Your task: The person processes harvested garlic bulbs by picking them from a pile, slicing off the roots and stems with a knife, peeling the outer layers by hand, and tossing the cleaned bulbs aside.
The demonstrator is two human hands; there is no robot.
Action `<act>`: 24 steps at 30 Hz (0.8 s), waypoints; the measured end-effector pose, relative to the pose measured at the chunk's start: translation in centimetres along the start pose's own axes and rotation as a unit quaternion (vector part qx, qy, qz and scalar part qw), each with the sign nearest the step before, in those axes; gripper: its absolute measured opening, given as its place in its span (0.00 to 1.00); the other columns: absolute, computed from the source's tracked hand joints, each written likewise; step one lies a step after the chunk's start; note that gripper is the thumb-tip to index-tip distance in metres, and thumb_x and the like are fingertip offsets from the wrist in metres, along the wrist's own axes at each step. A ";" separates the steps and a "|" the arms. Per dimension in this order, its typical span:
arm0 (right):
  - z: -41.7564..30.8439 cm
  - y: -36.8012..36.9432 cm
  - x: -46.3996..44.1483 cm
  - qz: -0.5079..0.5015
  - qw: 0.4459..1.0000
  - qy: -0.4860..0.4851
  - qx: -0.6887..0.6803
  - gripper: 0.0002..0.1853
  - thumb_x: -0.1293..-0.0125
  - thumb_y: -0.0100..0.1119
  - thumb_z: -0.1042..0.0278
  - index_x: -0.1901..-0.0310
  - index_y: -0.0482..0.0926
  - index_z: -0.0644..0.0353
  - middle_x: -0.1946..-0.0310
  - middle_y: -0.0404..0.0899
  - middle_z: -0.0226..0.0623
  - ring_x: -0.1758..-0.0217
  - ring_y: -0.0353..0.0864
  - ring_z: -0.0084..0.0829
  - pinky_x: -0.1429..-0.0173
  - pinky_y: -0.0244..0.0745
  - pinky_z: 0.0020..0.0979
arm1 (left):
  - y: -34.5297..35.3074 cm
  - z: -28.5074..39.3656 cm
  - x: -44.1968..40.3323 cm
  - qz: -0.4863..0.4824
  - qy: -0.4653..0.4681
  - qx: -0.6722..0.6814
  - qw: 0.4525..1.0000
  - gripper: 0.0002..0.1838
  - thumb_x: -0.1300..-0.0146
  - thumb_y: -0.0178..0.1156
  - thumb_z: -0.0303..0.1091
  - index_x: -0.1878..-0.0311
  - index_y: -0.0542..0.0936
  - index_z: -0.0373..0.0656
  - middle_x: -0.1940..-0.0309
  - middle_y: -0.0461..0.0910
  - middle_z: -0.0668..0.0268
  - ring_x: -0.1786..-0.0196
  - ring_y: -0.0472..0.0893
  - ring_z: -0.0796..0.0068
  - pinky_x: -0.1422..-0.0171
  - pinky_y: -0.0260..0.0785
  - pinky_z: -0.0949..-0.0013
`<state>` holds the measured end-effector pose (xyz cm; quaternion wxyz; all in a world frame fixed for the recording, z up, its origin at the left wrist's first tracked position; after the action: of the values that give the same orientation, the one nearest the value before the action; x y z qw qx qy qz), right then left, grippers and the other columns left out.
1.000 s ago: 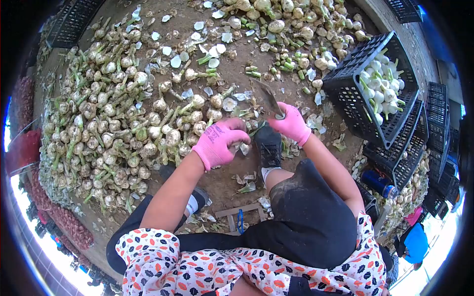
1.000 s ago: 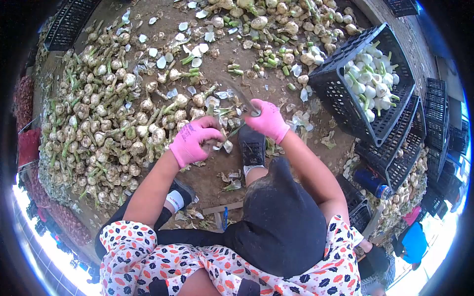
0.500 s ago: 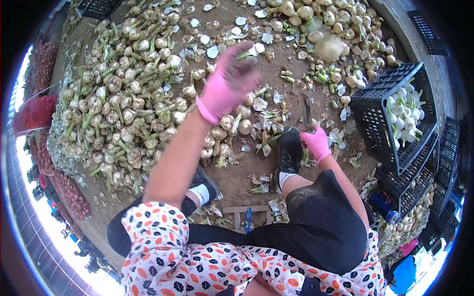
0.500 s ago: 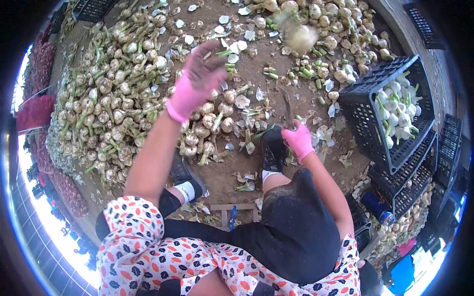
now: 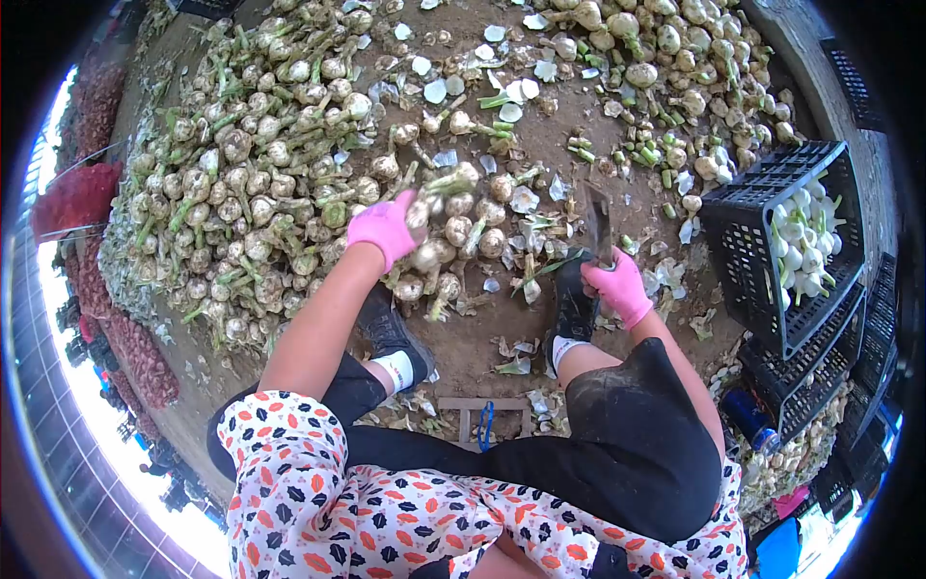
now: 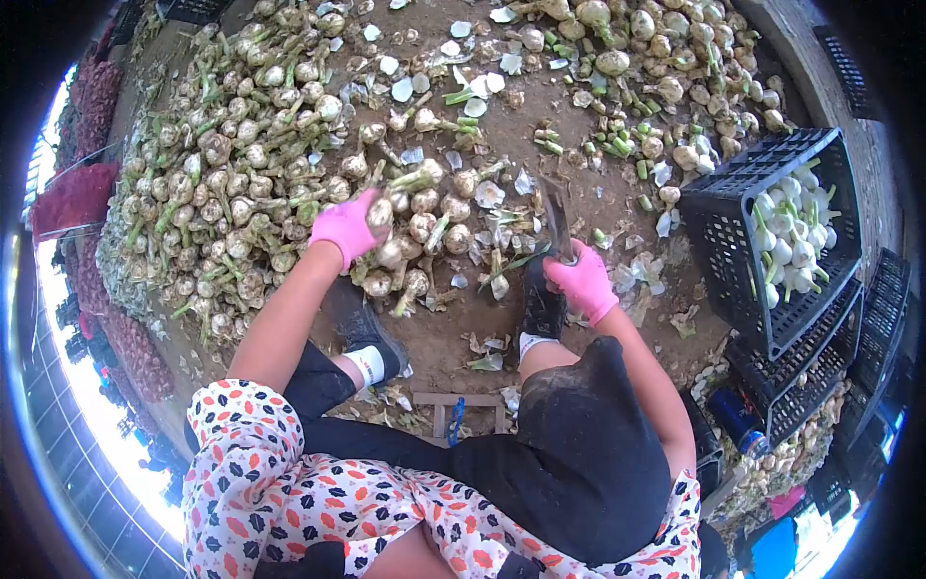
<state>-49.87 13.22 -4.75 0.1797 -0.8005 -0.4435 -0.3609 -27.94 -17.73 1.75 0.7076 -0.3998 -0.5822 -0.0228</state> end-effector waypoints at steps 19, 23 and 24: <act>-9.6 3.3 2.9 -0.073 0.988 -0.063 -0.120 0.15 0.37 0.63 0.63 0.54 0.81 0.64 0.62 0.83 0.30 0.62 0.82 0.22 0.56 0.76 0.28 | 6.0 14.7 3.4 -0.088 0.297 0.688 0.657 0.38 0.50 0.72 0.27 0.35 0.66 0.41 0.46 0.78 0.62 0.43 0.78 0.72 0.40 0.71 0.67; -10.7 1.2 2.3 0.047 0.897 -0.199 0.392 0.08 0.42 0.64 0.62 0.68 0.80 0.57 0.70 0.83 0.40 0.63 0.83 0.42 0.58 0.76 0.36 | 4.9 13.8 2.4 0.110 0.288 0.517 0.798 0.18 0.48 0.72 0.34 0.54 0.81 0.41 0.58 0.84 0.63 0.55 0.83 0.70 0.48 0.74 0.67; -10.9 1.7 3.0 0.055 0.860 -0.241 0.447 0.11 0.47 0.66 0.64 0.71 0.74 0.60 0.72 0.78 0.44 0.66 0.80 0.45 0.65 0.74 0.38 | 4.4 13.8 2.7 0.144 0.308 0.434 0.834 0.17 0.45 0.69 0.35 0.53 0.80 0.42 0.57 0.84 0.63 0.55 0.83 0.69 0.47 0.74 0.66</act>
<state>-51.99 7.45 4.82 0.4254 -0.7192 -0.5418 0.0906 -36.03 -5.37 1.67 0.9464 -0.1035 -0.2199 0.2128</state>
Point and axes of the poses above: each hand's wrist, its own x-axis away from the middle knuckle, its own y-axis out of the palm, z = x × y, the point moved 4 cm from there along -x, towards the middle knuckle
